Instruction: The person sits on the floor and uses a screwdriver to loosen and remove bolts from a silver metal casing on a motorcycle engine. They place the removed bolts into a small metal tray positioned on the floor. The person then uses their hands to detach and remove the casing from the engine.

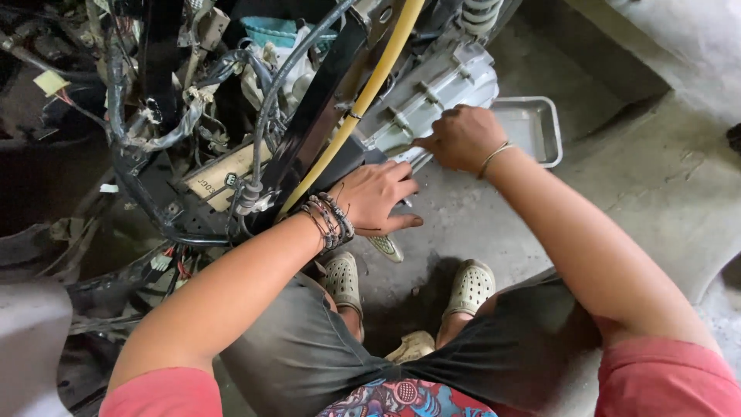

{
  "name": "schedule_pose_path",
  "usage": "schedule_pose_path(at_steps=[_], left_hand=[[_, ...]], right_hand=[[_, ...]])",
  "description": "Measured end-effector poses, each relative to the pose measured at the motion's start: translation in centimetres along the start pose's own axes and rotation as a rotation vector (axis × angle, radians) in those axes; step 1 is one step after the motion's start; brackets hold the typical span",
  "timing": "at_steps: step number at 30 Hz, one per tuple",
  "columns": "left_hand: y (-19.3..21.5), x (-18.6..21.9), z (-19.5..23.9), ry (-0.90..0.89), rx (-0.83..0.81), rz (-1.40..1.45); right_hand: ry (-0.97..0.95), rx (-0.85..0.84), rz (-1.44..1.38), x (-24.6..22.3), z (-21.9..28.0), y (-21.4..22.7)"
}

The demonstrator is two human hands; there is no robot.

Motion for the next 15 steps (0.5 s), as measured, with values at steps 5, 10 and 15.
schedule_pose_path(at_steps=[5, 10, 15], left_hand=[[0.3, -0.2, 0.6, -0.009, 0.072, 0.017], [1.0, 0.4, 0.5, -0.064, 0.094, 0.019], [0.6, 0.5, 0.7, -0.072, 0.103, 0.044]], right_hand=[[-0.126, 0.371, 0.153, 9.4, -1.2, -1.4], [0.109, 0.379, -0.027, 5.2, 0.8, -0.7], [-0.177, 0.146, 0.115, 10.8, -0.8, -2.1]])
Point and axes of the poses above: each hand's wrist, its own z-axis away from the middle knuckle, its own y-axis out of the back of the hand, x = y × z, the point moved 5 cm from there along -z, towards the middle knuckle, and after that the axes turned 4 degrees about -x, right-handed, at the moved point
